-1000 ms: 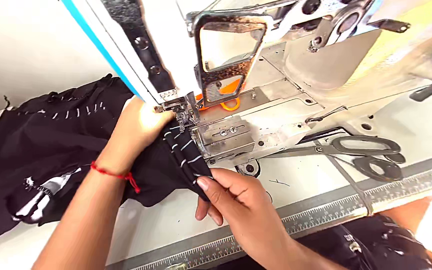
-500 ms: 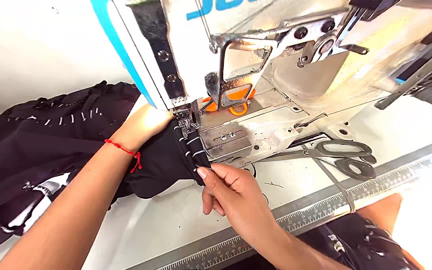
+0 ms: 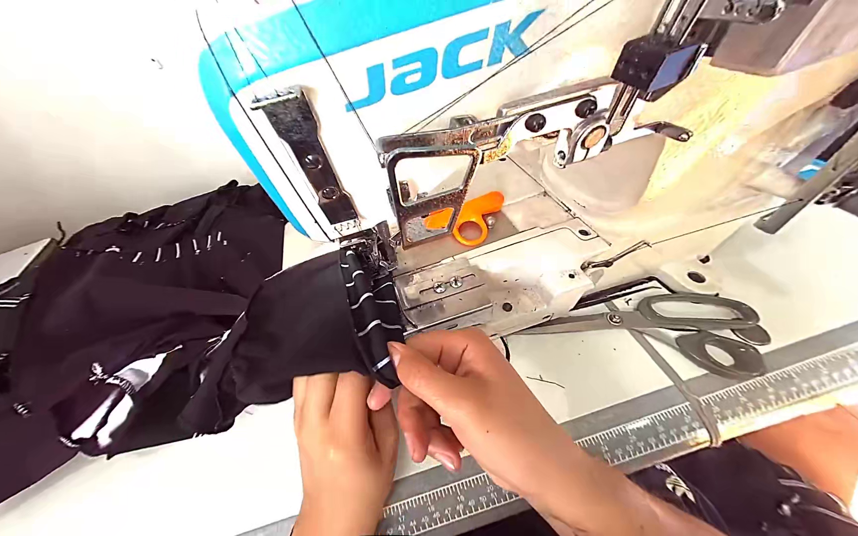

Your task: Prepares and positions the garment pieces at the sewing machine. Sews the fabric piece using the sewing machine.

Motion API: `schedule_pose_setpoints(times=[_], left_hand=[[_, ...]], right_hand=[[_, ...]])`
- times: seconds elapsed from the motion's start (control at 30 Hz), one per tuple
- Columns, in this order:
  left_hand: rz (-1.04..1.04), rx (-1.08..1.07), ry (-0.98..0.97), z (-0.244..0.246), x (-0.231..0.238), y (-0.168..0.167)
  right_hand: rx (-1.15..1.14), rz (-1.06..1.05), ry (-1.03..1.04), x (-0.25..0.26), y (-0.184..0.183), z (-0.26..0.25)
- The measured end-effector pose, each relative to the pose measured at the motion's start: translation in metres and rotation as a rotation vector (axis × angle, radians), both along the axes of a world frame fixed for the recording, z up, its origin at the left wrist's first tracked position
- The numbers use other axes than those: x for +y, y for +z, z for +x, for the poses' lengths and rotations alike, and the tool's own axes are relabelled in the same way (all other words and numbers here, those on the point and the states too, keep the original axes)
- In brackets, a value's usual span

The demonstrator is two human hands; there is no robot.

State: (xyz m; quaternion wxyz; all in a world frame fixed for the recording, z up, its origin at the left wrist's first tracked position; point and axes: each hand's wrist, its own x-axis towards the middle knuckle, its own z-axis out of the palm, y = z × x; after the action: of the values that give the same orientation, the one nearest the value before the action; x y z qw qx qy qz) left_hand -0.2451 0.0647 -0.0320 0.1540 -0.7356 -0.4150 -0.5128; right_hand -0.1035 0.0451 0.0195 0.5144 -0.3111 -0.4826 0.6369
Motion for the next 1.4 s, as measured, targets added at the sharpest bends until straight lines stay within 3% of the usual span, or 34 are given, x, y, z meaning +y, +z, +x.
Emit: schedule_pose_setpoints(times=[0.2, 0.3, 0.37, 0.47, 0.57, 0.67, 0.77, 0.83, 0.9, 1.0, 1.07, 1.2, 1.4], left_hand=[[0.004, 0.070, 0.081, 0.017, 0.014, 0.014], [0.078, 0.069, 0.006, 0.013, 0.015, 0.007], [0.113, 0.114, -0.044, -0.008, 0.016, 0.000], [0.112, 0.280, 0.037, -0.058, 0.016, -0.008], [0.002, 0.512, 0.092, -0.112, 0.006, -0.007], [-0.104, 0.602, -0.068, -0.132, -0.020, 0.019], [-0.034, 0.628, -0.209, -0.102, -0.029, 0.065], [0.053, 0.747, -0.229, -0.080, -0.004, 0.082], [0.139, 0.873, -0.290, -0.064, 0.030, 0.089], [0.215, 0.968, -0.372, -0.052, 0.058, 0.095], [0.258, 0.948, -0.406, -0.048, 0.066, 0.095], [0.336, 0.685, -0.459, -0.052, 0.072, 0.094], [0.399, 0.539, -0.440, -0.060, 0.067, 0.105]], right_hand=[[0.020, 0.011, -0.057, 0.001, -0.001, 0.007], [-0.018, 0.048, -0.054, -0.002, -0.008, 0.009], [-0.058, 0.064, -0.021, -0.006, -0.015, 0.007], [-0.084, 0.028, 0.024, -0.006, -0.024, 0.001], [-0.121, 0.063, -0.022, -0.005, -0.027, 0.009], [-0.197, 0.075, -0.029, -0.002, -0.032, 0.018], [-0.256, 0.054, -0.007, 0.000, -0.035, 0.016], [-0.310, 0.067, -0.002, 0.001, -0.032, 0.018], [-0.445, 0.205, -0.058, 0.000, -0.031, 0.028], [-0.741, 0.712, -0.456, 0.008, -0.033, 0.042], [-0.967, 0.956, -0.538, 0.016, -0.022, 0.049], [-1.072, 1.166, -0.301, 0.031, -0.007, 0.042], [-0.860, 1.068, -0.253, 0.042, -0.003, 0.034]])
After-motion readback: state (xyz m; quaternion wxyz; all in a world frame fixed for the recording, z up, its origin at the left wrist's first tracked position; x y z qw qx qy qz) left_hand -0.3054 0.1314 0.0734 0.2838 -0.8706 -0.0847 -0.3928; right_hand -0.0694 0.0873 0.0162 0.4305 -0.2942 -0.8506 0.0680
